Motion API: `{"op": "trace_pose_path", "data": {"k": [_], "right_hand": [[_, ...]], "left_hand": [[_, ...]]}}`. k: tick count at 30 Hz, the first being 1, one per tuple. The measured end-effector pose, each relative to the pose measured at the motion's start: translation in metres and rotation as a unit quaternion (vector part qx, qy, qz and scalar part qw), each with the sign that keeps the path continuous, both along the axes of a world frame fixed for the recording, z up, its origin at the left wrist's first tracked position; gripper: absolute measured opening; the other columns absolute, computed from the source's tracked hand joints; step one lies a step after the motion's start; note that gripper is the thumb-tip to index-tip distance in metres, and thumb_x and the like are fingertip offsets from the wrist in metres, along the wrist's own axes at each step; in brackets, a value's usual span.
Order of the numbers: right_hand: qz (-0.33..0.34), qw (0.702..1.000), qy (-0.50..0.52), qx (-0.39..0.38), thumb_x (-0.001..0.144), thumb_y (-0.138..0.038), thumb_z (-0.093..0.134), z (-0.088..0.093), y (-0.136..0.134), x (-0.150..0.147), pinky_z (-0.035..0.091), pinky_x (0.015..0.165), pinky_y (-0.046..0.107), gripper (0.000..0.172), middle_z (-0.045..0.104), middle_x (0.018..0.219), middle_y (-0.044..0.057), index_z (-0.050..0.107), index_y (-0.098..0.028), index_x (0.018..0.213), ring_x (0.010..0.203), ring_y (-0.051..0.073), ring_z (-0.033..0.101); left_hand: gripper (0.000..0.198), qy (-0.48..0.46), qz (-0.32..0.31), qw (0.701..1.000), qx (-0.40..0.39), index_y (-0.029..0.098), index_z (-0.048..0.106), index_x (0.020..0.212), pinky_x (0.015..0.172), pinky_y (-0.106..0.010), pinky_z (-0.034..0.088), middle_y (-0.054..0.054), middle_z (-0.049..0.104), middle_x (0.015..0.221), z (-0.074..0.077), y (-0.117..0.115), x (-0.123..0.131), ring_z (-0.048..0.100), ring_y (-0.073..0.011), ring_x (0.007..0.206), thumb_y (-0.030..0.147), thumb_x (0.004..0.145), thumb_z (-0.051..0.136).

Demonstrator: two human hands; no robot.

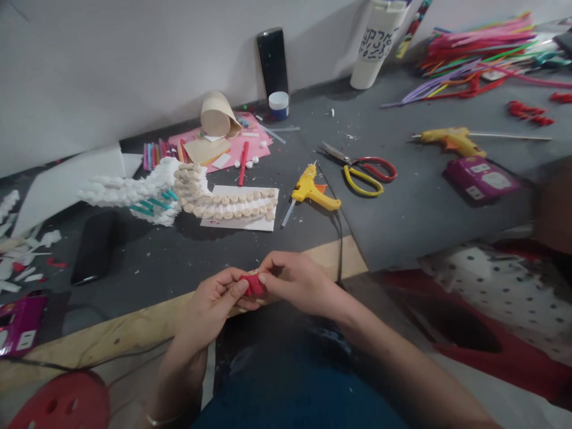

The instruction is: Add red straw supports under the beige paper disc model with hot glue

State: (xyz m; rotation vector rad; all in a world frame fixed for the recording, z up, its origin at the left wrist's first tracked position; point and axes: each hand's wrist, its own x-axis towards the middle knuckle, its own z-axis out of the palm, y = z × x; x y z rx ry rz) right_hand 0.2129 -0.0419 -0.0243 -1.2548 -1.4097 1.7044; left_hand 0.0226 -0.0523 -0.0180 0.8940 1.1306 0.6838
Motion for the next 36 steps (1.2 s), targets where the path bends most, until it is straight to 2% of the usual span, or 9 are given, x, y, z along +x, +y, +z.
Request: {"op": "trace_pose_path", "data": {"k": [3,7,11,14,20,26,29,32,36], "right_hand": [[-0.001,0.999,-0.036,0.027,0.087,-0.032,0.059,-0.001,0.004,0.002,0.043,0.06,0.023,0.015,0.065,0.076,0.0,0.064,-0.018,0.083,0.068,0.012,0.055],[0.007,0.989,-0.114,0.099,0.088,-0.029,0.056,0.001,0.007,0.004,0.042,0.063,0.025,0.014,0.067,0.079,0.0,0.065,-0.019,0.084,0.071,0.013,0.057],[0.022,0.977,-0.148,0.151,0.089,-0.028,0.054,0.005,0.008,0.003,0.041,0.065,0.026,0.015,0.067,0.08,0.001,0.065,-0.019,0.083,0.073,0.014,0.059],[0.026,0.971,-0.16,0.178,0.089,-0.027,0.053,0.006,0.008,0.004,0.041,0.065,0.026,0.015,0.066,0.079,0.001,0.064,-0.019,0.081,0.074,0.015,0.059],[0.007,0.971,-0.167,0.168,0.09,-0.026,0.053,0.003,0.008,0.008,0.041,0.062,0.025,0.014,0.066,0.077,0.0,0.063,-0.02,0.081,0.07,0.013,0.058],[-0.01,0.97,-0.167,0.174,0.089,-0.025,0.053,0.002,0.012,0.007,0.041,0.063,0.024,0.013,0.066,0.076,-0.001,0.063,-0.02,0.082,0.069,0.013,0.058],[-0.018,0.964,-0.185,0.189,0.089,-0.025,0.053,0.006,0.014,0.004,0.041,0.064,0.025,0.013,0.066,0.076,0.0,0.062,-0.02,0.08,0.07,0.014,0.058],[-0.006,0.96,-0.191,0.203,0.088,-0.025,0.053,0.008,0.015,0.001,0.041,0.066,0.027,0.014,0.066,0.078,0.001,0.062,-0.019,0.079,0.073,0.015,0.059],[0.001,0.961,-0.182,0.207,0.089,-0.025,0.052,0.007,0.014,0.0,0.041,0.066,0.026,0.015,0.065,0.078,0.002,0.061,-0.019,0.079,0.074,0.015,0.059]], "left_hand": [[0.041,0.011,-0.014,1.0,-0.002,0.015,0.067,0.093,0.067,-0.027,0.062,-0.002,0.069,0.082,0.001,0.001,0.0,0.07,-0.0134,0.067,0.053,0.08,0.071],[0.037,0.047,-0.01,0.998,0.027,0.016,0.064,0.096,0.069,-0.028,0.062,-0.003,0.068,0.089,0.0,0.001,0.0,0.069,-0.0144,0.076,0.051,0.084,0.068],[0.031,0.121,0.011,0.99,0.073,0.017,0.062,0.086,0.062,-0.019,0.055,0.002,0.065,0.076,-0.003,0.002,0.001,0.062,-0.0106,0.069,0.04,0.075,0.079],[0.023,0.147,0.016,0.986,0.083,0.016,0.063,0.079,0.06,-0.019,0.053,0.001,0.065,0.069,-0.003,0.005,0.004,0.063,-0.0104,0.064,0.036,0.08,0.073],[0.023,0.104,0.003,0.993,0.05,0.016,0.067,0.089,0.07,-0.027,0.061,-0.004,0.073,0.081,0.001,0.007,0.001,0.072,-0.0152,0.072,0.038,0.086,0.066],[0.032,0.102,-0.008,0.994,0.044,0.016,0.066,0.099,0.068,-0.027,0.061,-0.006,0.074,0.086,0.004,0.007,-0.002,0.073,-0.0162,0.075,0.045,0.088,0.061],[0.032,0.105,0.01,0.993,0.059,0.018,0.064,0.095,0.065,-0.027,0.061,-0.004,0.072,0.088,0.002,0.011,-0.001,0.07,-0.0159,0.076,0.047,0.081,0.069],[0.03,0.137,0.022,0.986,0.088,0.018,0.061,0.083,0.059,-0.022,0.056,0.001,0.067,0.073,0.001,0.014,0.002,0.064,-0.0118,0.064,0.041,0.073,0.078],[0.024,0.154,0.03,0.982,0.108,0.017,0.061,0.078,0.059,-0.022,0.056,0.0,0.066,0.069,0.001,0.015,0.003,0.065,-0.0119,0.062,0.039,0.08,0.071]]}}
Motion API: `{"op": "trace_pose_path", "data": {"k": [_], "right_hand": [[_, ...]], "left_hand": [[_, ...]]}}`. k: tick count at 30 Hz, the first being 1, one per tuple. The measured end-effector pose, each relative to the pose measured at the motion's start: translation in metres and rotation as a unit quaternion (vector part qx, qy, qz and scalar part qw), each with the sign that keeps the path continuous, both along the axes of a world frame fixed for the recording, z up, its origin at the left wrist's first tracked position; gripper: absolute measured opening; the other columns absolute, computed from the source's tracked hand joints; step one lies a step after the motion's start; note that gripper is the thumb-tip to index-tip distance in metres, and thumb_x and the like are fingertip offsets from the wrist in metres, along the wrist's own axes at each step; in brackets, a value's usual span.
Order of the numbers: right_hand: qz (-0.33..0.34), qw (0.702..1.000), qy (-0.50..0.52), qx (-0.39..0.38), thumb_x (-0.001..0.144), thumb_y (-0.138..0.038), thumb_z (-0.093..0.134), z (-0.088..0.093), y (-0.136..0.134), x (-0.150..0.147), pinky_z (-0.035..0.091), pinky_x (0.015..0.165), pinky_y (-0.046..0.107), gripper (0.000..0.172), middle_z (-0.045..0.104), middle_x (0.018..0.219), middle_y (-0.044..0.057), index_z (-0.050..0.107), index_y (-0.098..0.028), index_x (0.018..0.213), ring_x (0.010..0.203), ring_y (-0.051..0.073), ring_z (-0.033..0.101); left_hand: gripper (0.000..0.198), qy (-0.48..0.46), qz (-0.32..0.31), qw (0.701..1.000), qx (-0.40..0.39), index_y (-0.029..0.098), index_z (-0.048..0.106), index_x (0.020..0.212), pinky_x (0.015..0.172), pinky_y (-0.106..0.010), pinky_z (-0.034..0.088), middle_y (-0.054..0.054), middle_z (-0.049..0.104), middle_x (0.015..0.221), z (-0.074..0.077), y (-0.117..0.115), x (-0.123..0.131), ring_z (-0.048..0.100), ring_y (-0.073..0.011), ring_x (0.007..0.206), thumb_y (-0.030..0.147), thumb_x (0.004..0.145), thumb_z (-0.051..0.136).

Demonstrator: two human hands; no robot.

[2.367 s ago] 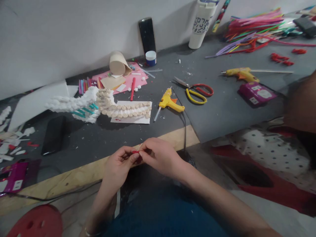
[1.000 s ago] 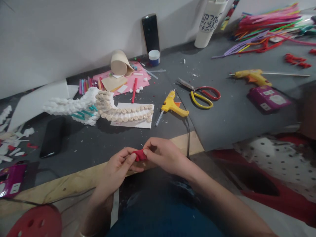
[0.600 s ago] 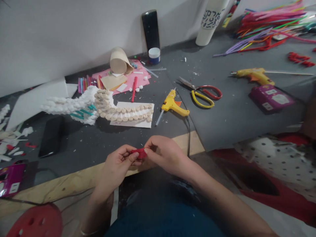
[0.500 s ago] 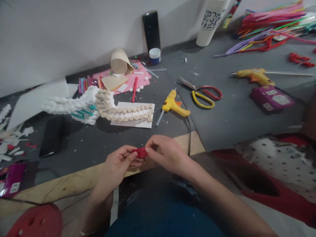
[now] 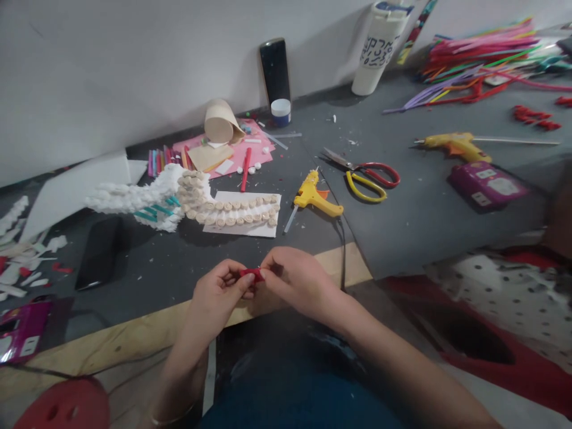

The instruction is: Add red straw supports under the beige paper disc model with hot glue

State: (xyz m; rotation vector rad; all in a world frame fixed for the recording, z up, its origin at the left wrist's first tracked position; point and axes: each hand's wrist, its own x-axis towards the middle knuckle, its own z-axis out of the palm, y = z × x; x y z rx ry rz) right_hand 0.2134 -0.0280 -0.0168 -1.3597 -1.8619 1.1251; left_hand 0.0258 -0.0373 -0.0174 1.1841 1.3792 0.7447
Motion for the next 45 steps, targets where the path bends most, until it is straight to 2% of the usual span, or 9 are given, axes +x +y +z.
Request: {"op": "trace_pose_path", "data": {"k": [8,15,18,21,23,28,34,39,45], "right_hand": [[-0.024,0.999,0.026,-0.036,0.088,-0.027,0.054,-0.004,0.002,0.001,0.04,0.063,0.025,0.015,0.065,0.076,0.001,0.063,-0.019,0.08,0.07,0.014,0.057],[-0.027,0.994,0.101,-0.025,0.088,-0.031,0.06,-0.001,0.009,-0.01,0.046,0.073,0.026,0.017,0.069,0.09,0.003,0.066,-0.019,0.099,0.081,0.016,0.062],[-0.017,0.994,0.103,-0.02,0.088,-0.028,0.06,-0.003,0.014,-0.016,0.045,0.071,0.025,0.01,0.069,0.084,0.002,0.066,-0.019,0.089,0.077,0.015,0.062],[-0.022,0.996,0.092,-0.003,0.092,-0.025,0.055,-0.004,0.02,-0.02,0.044,0.07,0.024,0.016,0.069,0.079,0.002,0.064,-0.019,0.08,0.075,0.014,0.061],[-0.018,0.996,0.087,0.001,0.091,-0.023,0.056,-0.003,0.022,-0.021,0.044,0.069,0.024,0.014,0.069,0.079,0.001,0.064,-0.019,0.08,0.074,0.015,0.062],[0.006,0.995,0.101,-0.006,0.087,-0.018,0.056,0.004,0.026,-0.021,0.044,0.071,0.024,0.013,0.071,0.082,0.002,0.067,-0.019,0.081,0.078,0.016,0.063],[0.013,0.985,0.159,-0.059,0.084,-0.025,0.058,0.018,0.029,-0.018,0.046,0.068,0.024,0.014,0.072,0.077,0.003,0.069,-0.018,0.078,0.074,0.016,0.064],[0.023,0.971,0.219,-0.093,0.084,-0.031,0.06,0.031,0.031,-0.02,0.048,0.066,0.025,0.018,0.074,0.073,0.003,0.069,-0.018,0.076,0.069,0.015,0.065],[0.01,0.975,0.202,-0.088,0.084,-0.033,0.06,0.038,0.035,-0.02,0.047,0.063,0.024,0.022,0.071,0.07,0.003,0.068,-0.017,0.073,0.066,0.014,0.063]], "left_hand": [[0.029,-0.02,-0.011,0.999,-0.034,0.016,0.065,0.091,0.066,-0.028,0.061,-0.004,0.072,0.078,-0.001,-0.002,-0.004,0.073,-0.0178,0.07,0.044,0.085,0.065],[0.035,-0.011,0.042,0.999,0.019,0.018,0.062,0.08,0.059,-0.025,0.057,-0.002,0.07,0.07,0.004,0.006,-0.004,0.069,-0.0165,0.062,0.052,0.082,0.068],[0.04,-0.001,0.031,0.999,0.03,0.018,0.059,0.075,0.058,-0.026,0.056,-0.001,0.067,0.065,0.009,0.01,-0.003,0.067,-0.0165,0.06,0.056,0.081,0.067],[0.041,0.008,0.0,0.999,0.049,0.019,0.061,0.08,0.06,-0.026,0.056,-0.003,0.068,0.073,0.014,0.014,-0.001,0.067,-0.0177,0.067,0.06,0.083,0.063],[0.042,0.006,-0.008,0.998,0.056,0.019,0.062,0.082,0.057,-0.026,0.055,-0.003,0.066,0.074,0.016,0.017,0.001,0.066,-0.018,0.067,0.061,0.08,0.065],[0.046,0.017,0.023,0.999,0.033,0.021,0.05,0.062,0.046,-0.023,0.046,0.003,0.052,0.054,0.022,0.027,0.006,0.051,-0.0129,0.049,0.054,0.061,0.082],[0.045,-0.053,-0.018,0.998,0.031,0.02,0.055,0.06,0.053,-0.026,0.049,-0.004,0.066,0.057,0.029,0.032,-0.003,0.061,-0.018,0.055,0.057,0.067,0.078],[0.046,-0.042,-0.036,0.997,0.053,0.018,0.06,0.061,0.057,-0.024,0.047,-0.004,0.067,0.06,0.031,0.033,-0.014,0.061,-0.0166,0.059,0.06,0.073,0.074],[0.047,-0.028,-0.032,0.998,0.038,0.017,0.067,0.069,0.059,-0.024,0.048,-0.004,0.066,0.065,0.036,0.031,-0.018,0.06,-0.0158,0.062,0.063,0.079,0.067]]}}
